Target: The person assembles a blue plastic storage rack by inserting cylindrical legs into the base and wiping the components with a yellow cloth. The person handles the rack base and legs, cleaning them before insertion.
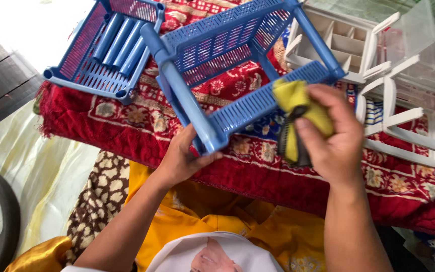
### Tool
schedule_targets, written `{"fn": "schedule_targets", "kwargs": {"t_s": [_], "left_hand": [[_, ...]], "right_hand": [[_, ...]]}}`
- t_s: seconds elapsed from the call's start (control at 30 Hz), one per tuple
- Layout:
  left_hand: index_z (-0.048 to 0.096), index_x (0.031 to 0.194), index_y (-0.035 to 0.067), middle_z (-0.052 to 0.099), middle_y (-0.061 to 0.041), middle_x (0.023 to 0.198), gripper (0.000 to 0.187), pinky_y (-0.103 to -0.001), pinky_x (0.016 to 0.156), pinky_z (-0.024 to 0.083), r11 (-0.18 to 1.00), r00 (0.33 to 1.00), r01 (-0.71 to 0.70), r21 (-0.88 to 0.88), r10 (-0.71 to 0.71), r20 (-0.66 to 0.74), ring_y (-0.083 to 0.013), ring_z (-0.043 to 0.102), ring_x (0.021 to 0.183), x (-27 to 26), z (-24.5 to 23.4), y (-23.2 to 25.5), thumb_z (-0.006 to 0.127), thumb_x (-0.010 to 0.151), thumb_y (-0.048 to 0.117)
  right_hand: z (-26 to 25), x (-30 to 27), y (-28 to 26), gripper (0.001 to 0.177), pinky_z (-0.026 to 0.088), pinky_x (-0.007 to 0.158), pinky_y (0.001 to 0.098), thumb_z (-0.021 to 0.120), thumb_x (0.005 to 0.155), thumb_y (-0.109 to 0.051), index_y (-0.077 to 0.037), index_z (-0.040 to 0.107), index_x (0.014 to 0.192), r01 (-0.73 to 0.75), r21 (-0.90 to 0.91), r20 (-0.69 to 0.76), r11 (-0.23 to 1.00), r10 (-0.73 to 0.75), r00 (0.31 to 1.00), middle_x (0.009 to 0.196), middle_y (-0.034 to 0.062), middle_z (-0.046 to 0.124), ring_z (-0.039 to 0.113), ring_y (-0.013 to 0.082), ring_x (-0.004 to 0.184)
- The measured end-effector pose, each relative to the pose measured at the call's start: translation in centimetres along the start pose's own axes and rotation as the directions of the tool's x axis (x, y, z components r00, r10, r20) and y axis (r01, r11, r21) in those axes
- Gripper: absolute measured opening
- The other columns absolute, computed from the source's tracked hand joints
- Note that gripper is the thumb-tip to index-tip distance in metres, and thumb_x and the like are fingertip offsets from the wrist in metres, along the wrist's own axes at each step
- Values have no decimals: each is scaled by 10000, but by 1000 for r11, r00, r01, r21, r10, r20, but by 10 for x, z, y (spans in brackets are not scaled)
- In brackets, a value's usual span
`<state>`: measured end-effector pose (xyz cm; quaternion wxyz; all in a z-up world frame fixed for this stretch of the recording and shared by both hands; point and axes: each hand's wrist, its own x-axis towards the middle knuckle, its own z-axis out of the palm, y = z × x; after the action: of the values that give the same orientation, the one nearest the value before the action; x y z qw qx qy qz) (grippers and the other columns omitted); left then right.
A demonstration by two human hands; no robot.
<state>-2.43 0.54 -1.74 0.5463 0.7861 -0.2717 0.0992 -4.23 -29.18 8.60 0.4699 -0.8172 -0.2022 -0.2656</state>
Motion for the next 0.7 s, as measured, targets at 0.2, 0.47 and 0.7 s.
{"fn": "schedule_targets", "kwargs": {"t_s": [0.2,0.47,0.7], "left_hand": [[393,1531,63,594,-47,1382,731,-338,1116,468,897,995,41,-441,-77,-64,-148,568,1316,10,-4,-37,688,887,-116],[387,1587,94,622,-50,1247,659,-310,773,467,853,953,84,-515,-219,-208,-149,553,941,22,-28,-59,512,978,-125],[371,1529,77,619,-107,1335,476,-371,1043,609,861,964,-1,-508,-134,-229,-177,671,1184,79,-87,-9,598,1116,146]], "right_hand": [[-27,-19,65,377,470,1164,394,747,1040,-8,-18,530,1348,-104,-381,-281,919,-8,960,1322,170,592,600,291,1268],[-38,-62,139,427,450,1055,524,814,935,-133,-71,605,1302,-377,-728,-163,573,389,907,1321,231,595,561,439,1234],[-28,-20,88,689,382,1223,394,701,1044,-279,36,380,1567,-196,69,77,978,191,979,1574,210,480,488,280,1456]]}}
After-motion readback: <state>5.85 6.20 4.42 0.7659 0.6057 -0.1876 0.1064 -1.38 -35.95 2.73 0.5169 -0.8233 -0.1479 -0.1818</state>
